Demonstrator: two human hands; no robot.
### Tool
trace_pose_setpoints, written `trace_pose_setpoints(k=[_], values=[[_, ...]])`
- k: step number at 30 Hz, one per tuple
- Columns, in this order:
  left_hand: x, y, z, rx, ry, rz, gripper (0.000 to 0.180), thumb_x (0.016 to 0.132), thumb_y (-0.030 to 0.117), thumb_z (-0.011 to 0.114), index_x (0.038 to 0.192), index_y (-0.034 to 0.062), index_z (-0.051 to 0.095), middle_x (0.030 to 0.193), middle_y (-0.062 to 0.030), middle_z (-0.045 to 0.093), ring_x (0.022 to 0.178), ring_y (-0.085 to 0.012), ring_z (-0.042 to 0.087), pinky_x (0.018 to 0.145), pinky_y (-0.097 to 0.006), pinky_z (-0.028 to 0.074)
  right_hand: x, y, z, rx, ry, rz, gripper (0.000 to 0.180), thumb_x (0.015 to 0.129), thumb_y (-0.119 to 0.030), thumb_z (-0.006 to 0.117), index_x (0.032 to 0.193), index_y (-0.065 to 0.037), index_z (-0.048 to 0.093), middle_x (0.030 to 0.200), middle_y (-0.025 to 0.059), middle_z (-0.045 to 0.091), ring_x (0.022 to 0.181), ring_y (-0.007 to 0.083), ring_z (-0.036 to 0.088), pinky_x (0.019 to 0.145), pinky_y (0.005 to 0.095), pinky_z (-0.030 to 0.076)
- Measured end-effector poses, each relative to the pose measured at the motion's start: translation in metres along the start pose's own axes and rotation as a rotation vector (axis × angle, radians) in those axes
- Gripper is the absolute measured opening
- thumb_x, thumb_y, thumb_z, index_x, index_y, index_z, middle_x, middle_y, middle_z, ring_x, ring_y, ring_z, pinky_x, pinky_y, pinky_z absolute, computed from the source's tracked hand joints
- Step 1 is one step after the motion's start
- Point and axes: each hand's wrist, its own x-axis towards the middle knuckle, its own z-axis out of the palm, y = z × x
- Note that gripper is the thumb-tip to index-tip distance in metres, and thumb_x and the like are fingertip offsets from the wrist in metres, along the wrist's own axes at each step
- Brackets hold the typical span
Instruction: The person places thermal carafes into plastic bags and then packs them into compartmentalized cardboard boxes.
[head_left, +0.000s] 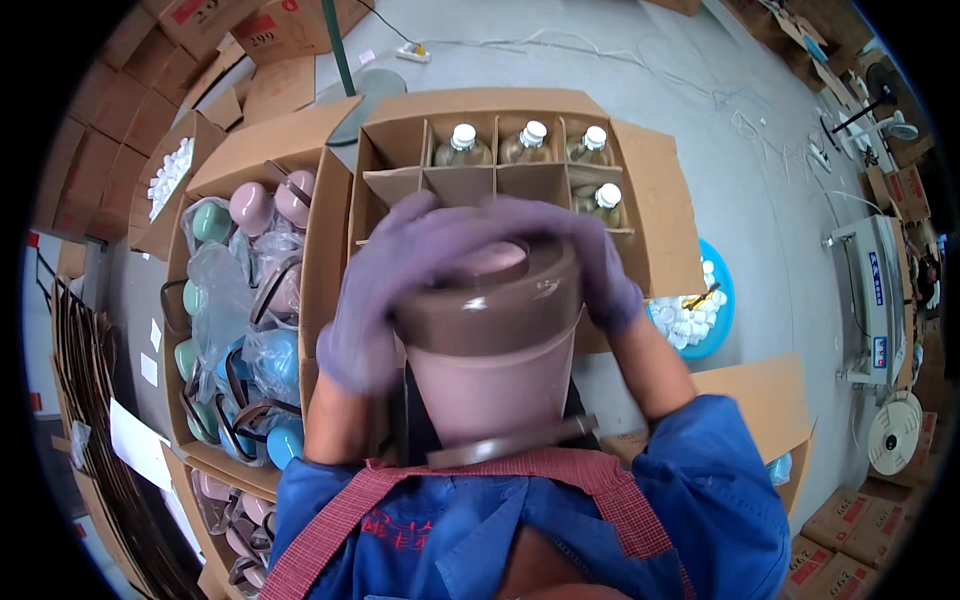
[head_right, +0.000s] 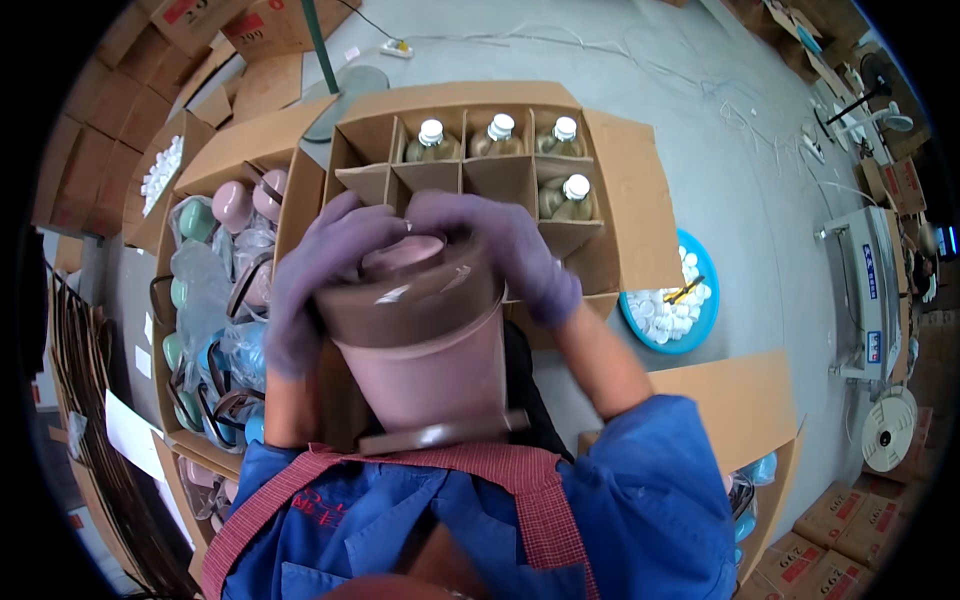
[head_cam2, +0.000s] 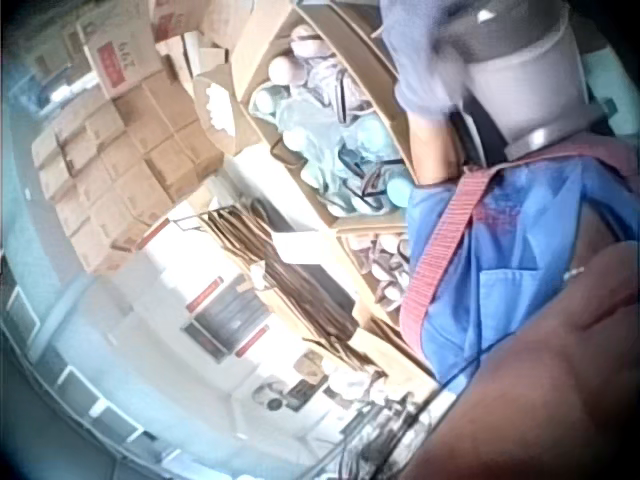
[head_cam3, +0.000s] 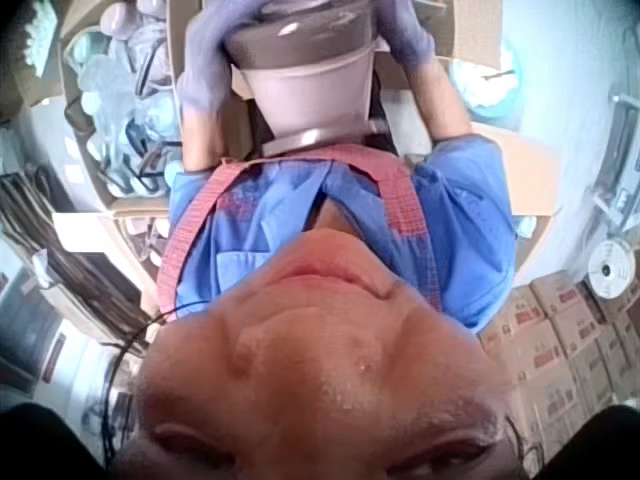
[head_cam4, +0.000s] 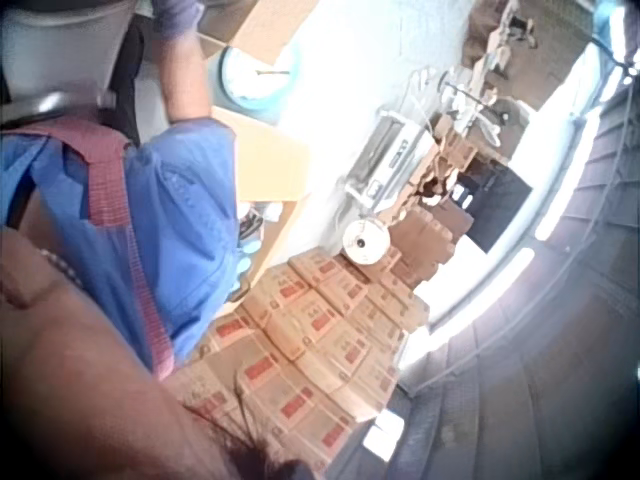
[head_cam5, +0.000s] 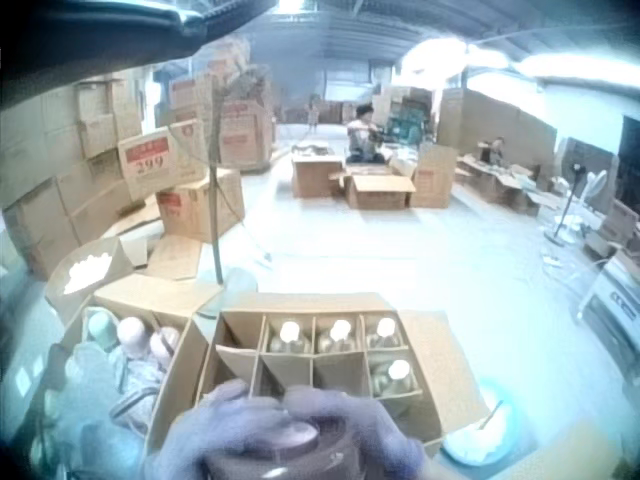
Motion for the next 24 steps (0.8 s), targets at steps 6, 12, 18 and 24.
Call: trace_pose_setpoints(k=[6, 12, 18, 24], values=[[0.001, -0.068, 0.009, -0.15, 0.124, -0.228, 0.043, 0.095, 0.03, 0.042, 0.116, -0.002, 0.063, 0.113, -0.0165, 0.064, 0.111, -0.0272, 0.059, 0.099, -0.036, 0.043, 0.03, -0.003, -0.019, 0.129, -0.074, -0.089, 0.043, 0.094, -0.036, 0.049, 0.113, -0.001, 0.065, 0.107, 0.0176, 0.066, 0.1, 0.0314, 0.063, 0.09, 0.0357, 0.048], [0.024, -0.047, 0.006, -0.025, -0.012, 0.095, 0.041, 0.092, 0.03, 0.049, 0.107, -0.0034, 0.067, 0.103, -0.0163, 0.067, 0.1, -0.0257, 0.064, 0.093, -0.035, 0.046, 0.028, 0.043, -0.031, 0.069, 0.178, 0.154, 0.051, 0.094, -0.042, 0.047, 0.109, 0.003, 0.065, 0.102, 0.0145, 0.068, 0.093, 0.0256, 0.065, 0.086, 0.0344, 0.05], [0.065, -0.096, -0.002, 0.008, 0.205, -0.244, 0.036, 0.092, 0.026, 0.051, 0.101, -0.0047, 0.068, 0.095, -0.0169, 0.069, 0.091, -0.0242, 0.067, 0.085, -0.033, 0.05, 0.034, 0.125, -0.003, 0.125, 0.266, 0.301, 0.044, 0.093, -0.042, 0.05, 0.101, -0.003, 0.068, 0.096, 0.0134, 0.068, 0.087, 0.0248, 0.065, 0.082, 0.0336, 0.05], [0.013, -0.249, 0.002, -0.766, 0.341, -0.705, 0.037, 0.098, 0.031, 0.05, 0.117, 0.0009, 0.061, 0.11, -0.0114, 0.066, 0.101, -0.0182, 0.061, 0.091, -0.029, 0.048, -0.067, 0.282, -0.106, -1.082, -0.11, 0.758, 0.051, 0.075, -0.042, 0.07, 0.115, -0.012, 0.059, 0.114, 0.0193, 0.057, 0.099, 0.0362, 0.061, 0.085, 0.0447, 0.05]])
